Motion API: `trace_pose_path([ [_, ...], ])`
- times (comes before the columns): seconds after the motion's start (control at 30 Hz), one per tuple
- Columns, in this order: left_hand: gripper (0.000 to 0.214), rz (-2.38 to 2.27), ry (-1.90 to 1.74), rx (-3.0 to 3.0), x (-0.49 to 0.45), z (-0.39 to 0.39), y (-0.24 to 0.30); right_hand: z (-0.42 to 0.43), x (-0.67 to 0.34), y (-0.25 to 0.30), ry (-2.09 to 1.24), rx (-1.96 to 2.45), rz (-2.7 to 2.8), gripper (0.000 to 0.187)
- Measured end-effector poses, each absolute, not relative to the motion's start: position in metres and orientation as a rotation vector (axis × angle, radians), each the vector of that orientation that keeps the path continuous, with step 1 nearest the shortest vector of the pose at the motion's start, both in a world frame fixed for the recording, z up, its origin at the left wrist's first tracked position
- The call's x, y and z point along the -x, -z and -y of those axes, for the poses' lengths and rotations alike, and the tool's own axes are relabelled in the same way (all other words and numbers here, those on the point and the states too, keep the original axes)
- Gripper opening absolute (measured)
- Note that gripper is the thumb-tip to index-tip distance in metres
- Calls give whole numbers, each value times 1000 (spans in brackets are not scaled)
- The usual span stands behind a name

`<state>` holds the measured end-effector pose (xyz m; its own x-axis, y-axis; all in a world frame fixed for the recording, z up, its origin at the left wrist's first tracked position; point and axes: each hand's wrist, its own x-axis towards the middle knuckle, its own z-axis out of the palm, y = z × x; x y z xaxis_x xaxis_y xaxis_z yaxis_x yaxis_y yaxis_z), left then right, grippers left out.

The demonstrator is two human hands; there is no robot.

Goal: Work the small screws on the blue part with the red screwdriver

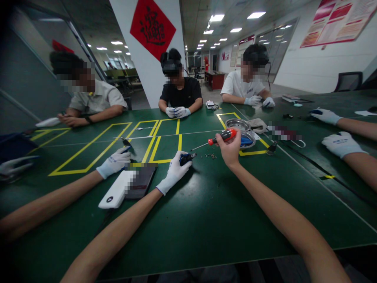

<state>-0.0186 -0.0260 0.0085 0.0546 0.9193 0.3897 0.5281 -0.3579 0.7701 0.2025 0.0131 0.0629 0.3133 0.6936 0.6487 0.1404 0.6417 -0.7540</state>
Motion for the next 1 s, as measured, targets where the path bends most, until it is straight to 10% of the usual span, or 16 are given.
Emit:
trace_pose_path([
  [0.2, 49, -1375, -1335, -1903, 18, 20, -3, -13, -205, -63, -402, 838, 1249, 42],
  [1.0, 25, -1369, -1288, -1986, 20, 17, -2, 11, -186, -67, -458, 790, 1396, 44],
])
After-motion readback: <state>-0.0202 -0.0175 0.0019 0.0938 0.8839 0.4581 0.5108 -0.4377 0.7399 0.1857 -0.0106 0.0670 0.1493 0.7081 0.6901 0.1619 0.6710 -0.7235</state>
